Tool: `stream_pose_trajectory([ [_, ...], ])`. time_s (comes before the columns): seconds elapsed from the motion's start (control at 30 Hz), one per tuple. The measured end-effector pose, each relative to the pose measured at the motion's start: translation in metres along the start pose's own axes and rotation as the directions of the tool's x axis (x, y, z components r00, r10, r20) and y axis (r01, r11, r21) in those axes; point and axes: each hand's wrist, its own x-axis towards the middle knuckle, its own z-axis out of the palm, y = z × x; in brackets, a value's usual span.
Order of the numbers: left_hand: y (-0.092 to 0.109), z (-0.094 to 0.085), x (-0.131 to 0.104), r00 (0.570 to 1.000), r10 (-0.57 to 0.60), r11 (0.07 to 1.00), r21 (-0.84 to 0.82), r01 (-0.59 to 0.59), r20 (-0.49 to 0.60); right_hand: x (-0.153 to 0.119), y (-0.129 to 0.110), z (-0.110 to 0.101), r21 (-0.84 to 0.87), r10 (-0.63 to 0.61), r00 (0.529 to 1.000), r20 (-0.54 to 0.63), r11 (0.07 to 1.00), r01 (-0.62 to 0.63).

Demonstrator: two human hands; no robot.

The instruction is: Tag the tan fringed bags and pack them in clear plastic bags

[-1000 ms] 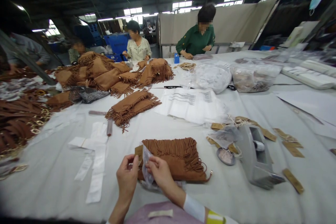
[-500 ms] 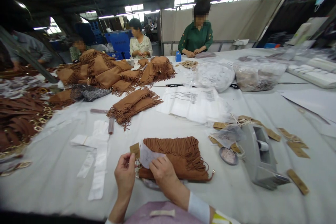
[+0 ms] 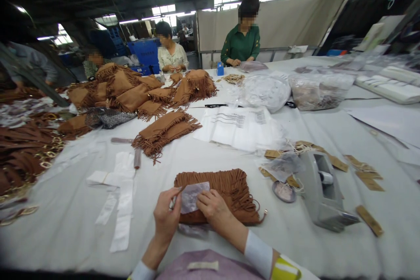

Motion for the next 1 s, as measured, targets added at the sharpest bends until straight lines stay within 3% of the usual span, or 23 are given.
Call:
stream_pose_trajectory([
  [0.07, -0.003, 0.009, -0.001, 0.977, 0.131, 0.989, 0.042, -0.140, 0.166, -0.001, -0.004, -0.001, 0.032, 0.026, 1.000, 0.004, 0.999, -0.026],
  [0.17, -0.007, 0.023, -0.006, 0.911, 0.213, 0.957, 0.114, -0.268, 0.353, -0.005, -0.010, -0.009, 0.074, 0.043, 0.999, -0.006, 0.996, -0.042],
  [0.3, -0.008, 0.038, -0.015, 0.875, 0.224, 0.930, 0.176, -0.324, 0.428, -0.025, -0.007, -0.028, 0.091, 0.060, 0.990, -0.130, 0.995, -0.049],
  [0.37, -0.007, 0.040, -0.016, 0.854, 0.246, 0.927, 0.148, -0.346, 0.458, -0.042, 0.003, -0.037, 0.063, 0.153, 0.958, -0.241, 0.988, -0.142],
  [0.43, -0.010, 0.035, -0.012, 0.838, 0.276, 0.925, 0.107, -0.365, 0.470, -0.061, 0.019, -0.046, 0.053, 0.337, 0.872, -0.355, 0.939, -0.341],
  [0.53, -0.027, 0.012, -0.004, 0.910, 0.230, 0.950, 0.123, -0.287, 0.345, -0.090, 0.043, -0.054, 0.120, 0.636, 0.636, -0.438, 0.742, -0.659],
  [0.6, -0.045, -0.009, -0.003, 0.952, 0.156, 0.965, 0.165, -0.204, 0.263, -0.106, 0.055, -0.055, 0.193, 0.783, 0.480, -0.396, 0.582, -0.790],
  [0.67, -0.061, -0.028, -0.009, 0.943, 0.119, 0.958, 0.214, -0.192, 0.312, -0.115, 0.061, -0.050, 0.261, 0.877, 0.382, -0.290, 0.457, -0.851],
  [0.73, -0.071, -0.037, -0.020, 0.879, 0.124, 0.937, 0.238, -0.257, 0.461, -0.117, 0.062, -0.040, 0.302, 0.907, 0.374, -0.191, 0.417, -0.857],
  [0.83, -0.071, -0.028, -0.032, 0.778, 0.115, 0.921, 0.227, -0.316, 0.618, -0.109, 0.058, -0.022, 0.292, 0.873, 0.459, -0.164, 0.488, -0.823],
  [0.9, -0.066, -0.015, -0.033, 0.760, 0.078, 0.926, 0.236, -0.295, 0.646, -0.101, 0.053, -0.014, 0.260, 0.848, 0.499, -0.181, 0.530, -0.807],
  [1.0, -0.060, -0.005, -0.030, 0.764, 0.033, 0.943, 0.232, -0.237, 0.645, -0.098, 0.043, -0.012, 0.240, 0.842, 0.514, -0.166, 0.540, -0.807],
])
